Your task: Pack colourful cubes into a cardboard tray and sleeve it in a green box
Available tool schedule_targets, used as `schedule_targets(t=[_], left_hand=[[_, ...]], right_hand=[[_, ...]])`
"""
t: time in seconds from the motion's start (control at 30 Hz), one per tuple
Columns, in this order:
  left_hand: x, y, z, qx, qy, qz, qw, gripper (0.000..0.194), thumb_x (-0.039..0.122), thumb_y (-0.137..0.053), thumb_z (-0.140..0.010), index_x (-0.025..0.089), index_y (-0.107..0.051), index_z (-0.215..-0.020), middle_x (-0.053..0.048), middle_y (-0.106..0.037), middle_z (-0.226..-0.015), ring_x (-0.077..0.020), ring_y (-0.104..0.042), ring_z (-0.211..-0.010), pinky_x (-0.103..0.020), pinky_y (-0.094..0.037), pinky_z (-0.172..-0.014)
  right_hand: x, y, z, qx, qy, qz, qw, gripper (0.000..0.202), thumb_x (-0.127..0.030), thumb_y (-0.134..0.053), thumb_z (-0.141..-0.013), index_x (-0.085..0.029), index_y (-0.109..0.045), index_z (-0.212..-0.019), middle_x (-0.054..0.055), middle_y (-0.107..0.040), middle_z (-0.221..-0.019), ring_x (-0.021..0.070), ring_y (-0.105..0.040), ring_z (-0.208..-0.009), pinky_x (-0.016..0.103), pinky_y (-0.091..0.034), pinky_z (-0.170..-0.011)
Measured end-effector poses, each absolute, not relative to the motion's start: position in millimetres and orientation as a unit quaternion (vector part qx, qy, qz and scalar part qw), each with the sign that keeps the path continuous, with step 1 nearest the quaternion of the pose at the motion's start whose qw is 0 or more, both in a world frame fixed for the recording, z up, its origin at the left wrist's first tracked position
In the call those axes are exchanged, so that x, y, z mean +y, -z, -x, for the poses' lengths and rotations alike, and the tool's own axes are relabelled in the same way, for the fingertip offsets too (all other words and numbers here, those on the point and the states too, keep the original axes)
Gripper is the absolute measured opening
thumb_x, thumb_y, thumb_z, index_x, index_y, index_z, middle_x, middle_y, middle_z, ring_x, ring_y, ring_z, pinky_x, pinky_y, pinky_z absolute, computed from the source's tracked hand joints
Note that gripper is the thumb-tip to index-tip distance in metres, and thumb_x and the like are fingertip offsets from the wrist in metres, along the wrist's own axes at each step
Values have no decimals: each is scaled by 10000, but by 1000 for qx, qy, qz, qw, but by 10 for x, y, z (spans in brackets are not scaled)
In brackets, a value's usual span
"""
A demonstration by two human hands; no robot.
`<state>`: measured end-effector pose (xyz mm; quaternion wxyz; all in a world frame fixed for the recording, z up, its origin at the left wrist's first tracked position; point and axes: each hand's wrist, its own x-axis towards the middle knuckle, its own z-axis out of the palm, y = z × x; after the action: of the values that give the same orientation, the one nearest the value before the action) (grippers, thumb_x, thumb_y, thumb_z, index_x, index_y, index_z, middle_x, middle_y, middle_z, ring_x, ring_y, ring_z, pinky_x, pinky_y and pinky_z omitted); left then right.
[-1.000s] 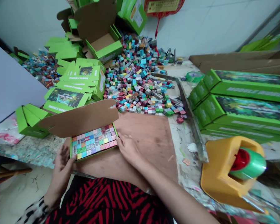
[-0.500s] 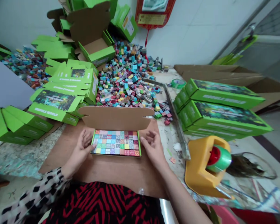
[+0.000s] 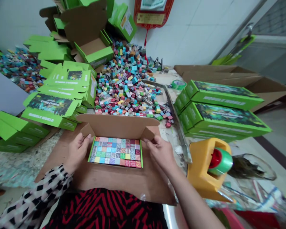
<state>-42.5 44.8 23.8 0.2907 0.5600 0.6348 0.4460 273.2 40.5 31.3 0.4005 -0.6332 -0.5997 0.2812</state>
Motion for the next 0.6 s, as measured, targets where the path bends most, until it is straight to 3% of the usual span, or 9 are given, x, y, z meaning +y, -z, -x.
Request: schedule_targets(t=[0.07,0.17,0.27,0.4,0.5,0.6], left_hand=[[346,-281,415,644,-410,-591,262,309,419,-483,-877,204,-466,-656,33,-552,-610,-129,-559,-641,-209,-431,-563],[222,-356,395,652,-360,-634,207,347,380,-432,-908,210,-401,-607,47,-466,-549,-118,-485,-572,-219,-411,-560],[143,-399,382,641,-339,-670,162,346,341,-405,-923,222,-357,-601,42,-439,-555,-135,-481,-579,-276,-460,-678],[68,-357,387,620,-345,-693,130,307,306,-387,-931,233,-366,-634,36,-458,-587,-149,-502,-581,-383,-457,-892],[9,-274,396,608,-347,-702,134,267,284,-366,-941,220,-459,-699,0,-575,-705,-165,-587,-701,-435,-388,-1019],[-41,-200,395,604,-341,-706,139,224,269,-345,-944,187,-553,-932,-73,-653,-971,-213,-612,-971,-464,-353,-1063]], right_hand=[[329,-413,-2681,-639,-244,648,334,337,-517,-505,-807,-196,-607,-814,6,-600,-621,166,-532,-564,274,-372,-536],[229,-560,-2563,-679,-176,664,258,410,-523,-373,-872,-217,-494,-628,2,-515,-502,159,-491,-494,274,-315,-495],[158,-616,-2455,-691,-139,668,238,423,-503,-278,-908,-235,-391,-601,23,-528,-524,171,-507,-506,285,-316,-499],[61,-552,-2400,-688,-118,681,222,424,-476,-226,-932,-240,-414,-635,55,-567,-565,198,-548,-544,299,-339,-513],[-26,-458,-2401,-696,-105,680,204,442,-445,-220,-947,-225,-516,-703,73,-585,-568,218,-569,-562,313,-359,-528],[-104,-344,-2409,-697,-94,684,194,458,-425,-224,-955,-187,-601,-852,97,-633,-628,239,-603,-612,326,-396,-556]])
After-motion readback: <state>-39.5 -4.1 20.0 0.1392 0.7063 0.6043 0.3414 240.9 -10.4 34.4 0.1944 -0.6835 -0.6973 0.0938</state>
